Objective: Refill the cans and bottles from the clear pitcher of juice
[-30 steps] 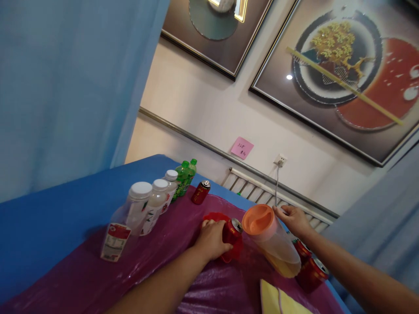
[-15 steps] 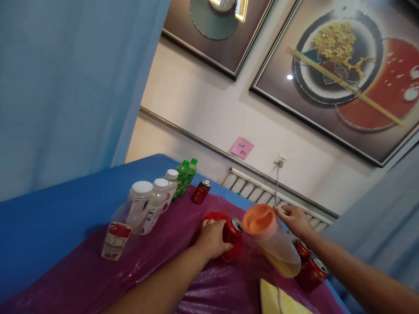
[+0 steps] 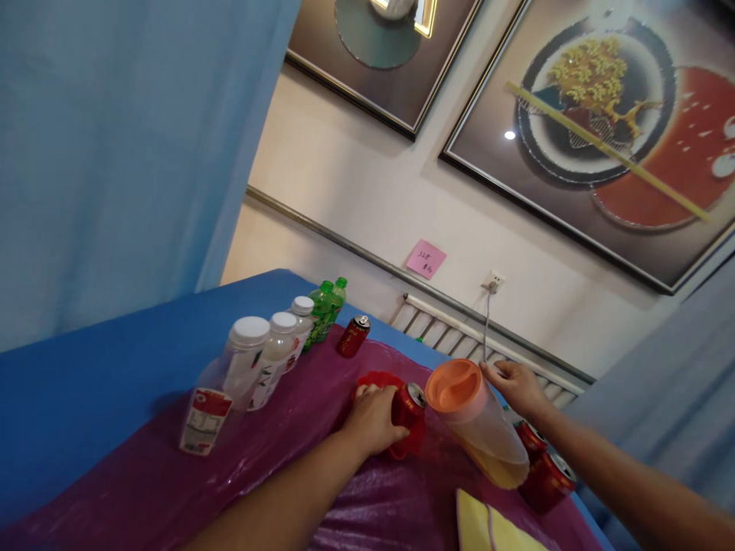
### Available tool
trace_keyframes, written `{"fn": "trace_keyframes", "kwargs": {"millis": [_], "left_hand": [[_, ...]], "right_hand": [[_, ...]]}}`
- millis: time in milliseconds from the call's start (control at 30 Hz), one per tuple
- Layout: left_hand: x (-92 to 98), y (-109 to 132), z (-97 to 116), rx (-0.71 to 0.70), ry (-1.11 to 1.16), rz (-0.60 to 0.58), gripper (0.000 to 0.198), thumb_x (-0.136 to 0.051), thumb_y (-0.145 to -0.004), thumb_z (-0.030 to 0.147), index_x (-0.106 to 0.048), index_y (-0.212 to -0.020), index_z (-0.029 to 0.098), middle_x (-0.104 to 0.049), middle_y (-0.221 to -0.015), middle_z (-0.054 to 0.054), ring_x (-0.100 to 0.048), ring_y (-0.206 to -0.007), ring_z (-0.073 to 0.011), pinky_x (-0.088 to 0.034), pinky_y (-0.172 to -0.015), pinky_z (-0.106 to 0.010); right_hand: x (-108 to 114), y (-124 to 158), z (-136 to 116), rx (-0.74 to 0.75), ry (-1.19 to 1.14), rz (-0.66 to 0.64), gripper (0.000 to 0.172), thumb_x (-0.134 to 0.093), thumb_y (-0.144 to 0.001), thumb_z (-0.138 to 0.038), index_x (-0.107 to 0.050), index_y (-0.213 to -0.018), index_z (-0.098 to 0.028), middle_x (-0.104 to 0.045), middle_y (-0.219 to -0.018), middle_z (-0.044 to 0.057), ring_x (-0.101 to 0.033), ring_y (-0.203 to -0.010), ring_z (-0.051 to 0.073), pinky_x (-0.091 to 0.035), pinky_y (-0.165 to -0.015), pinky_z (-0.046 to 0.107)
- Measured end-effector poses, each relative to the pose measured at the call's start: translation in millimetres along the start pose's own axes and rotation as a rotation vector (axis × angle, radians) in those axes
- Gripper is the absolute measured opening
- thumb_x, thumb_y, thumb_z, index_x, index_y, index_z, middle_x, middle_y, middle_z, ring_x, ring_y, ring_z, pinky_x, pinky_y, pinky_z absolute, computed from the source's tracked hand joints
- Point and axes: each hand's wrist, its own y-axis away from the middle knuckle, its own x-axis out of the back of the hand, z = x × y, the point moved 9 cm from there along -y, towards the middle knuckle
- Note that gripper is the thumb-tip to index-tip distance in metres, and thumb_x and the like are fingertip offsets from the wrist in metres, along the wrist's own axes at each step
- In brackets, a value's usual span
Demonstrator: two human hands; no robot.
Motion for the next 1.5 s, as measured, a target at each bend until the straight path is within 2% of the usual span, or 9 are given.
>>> {"fn": "trace_keyframes", "kwargs": {"millis": [433,900,1500], "left_hand": [[-0.7,0,0,0.009,-0.001,-0.006,0.061,-0.081,-0.061,0.051,-0.065,-0.114,0.023,-0.072,-0.116,-0.012,-0.063,-0.114,-0.0352,-0.042,-0.104,-0.046],[-1.4,0,0,-0.016,0.008,0.008,0.06,-0.08,-0.062,0.049,-0.066,-0.113,0.022,-0.072,-0.114,-0.013,-0.063,-0.112,-0.0358,-0.043,-0.102,-0.046],[2.3,1,2,-0.012,0.029,0.022,0.061,-0.081,-0.061,0.046,-0.067,-0.114,0.021,-0.072,-0.113,-0.014,-0.064,-0.11,-0.0355,-0.044,-0.101,-0.046]], "right_hand": [[-4,-1,7,-0.016,-0.011,-0.003,0.054,-0.047,-0.083,-0.066,-0.027,-0.052,-0.026,-0.023,-0.052,-0.006,-0.026,-0.049,0.011,-0.02,-0.045,0.027],[-2,3,3,-0.058,-0.026,-0.02,0.054,-0.046,-0.081,-0.068,-0.028,-0.052,-0.026,-0.024,-0.052,-0.005,-0.027,-0.049,0.011,-0.021,-0.047,0.027],[1,6,-6,-0.04,-0.022,0.013,0.055,-0.047,-0.08,-0.068,-0.027,-0.05,-0.026,-0.022,-0.052,-0.005,-0.026,-0.049,0.011,-0.02,-0.045,0.026]]}}
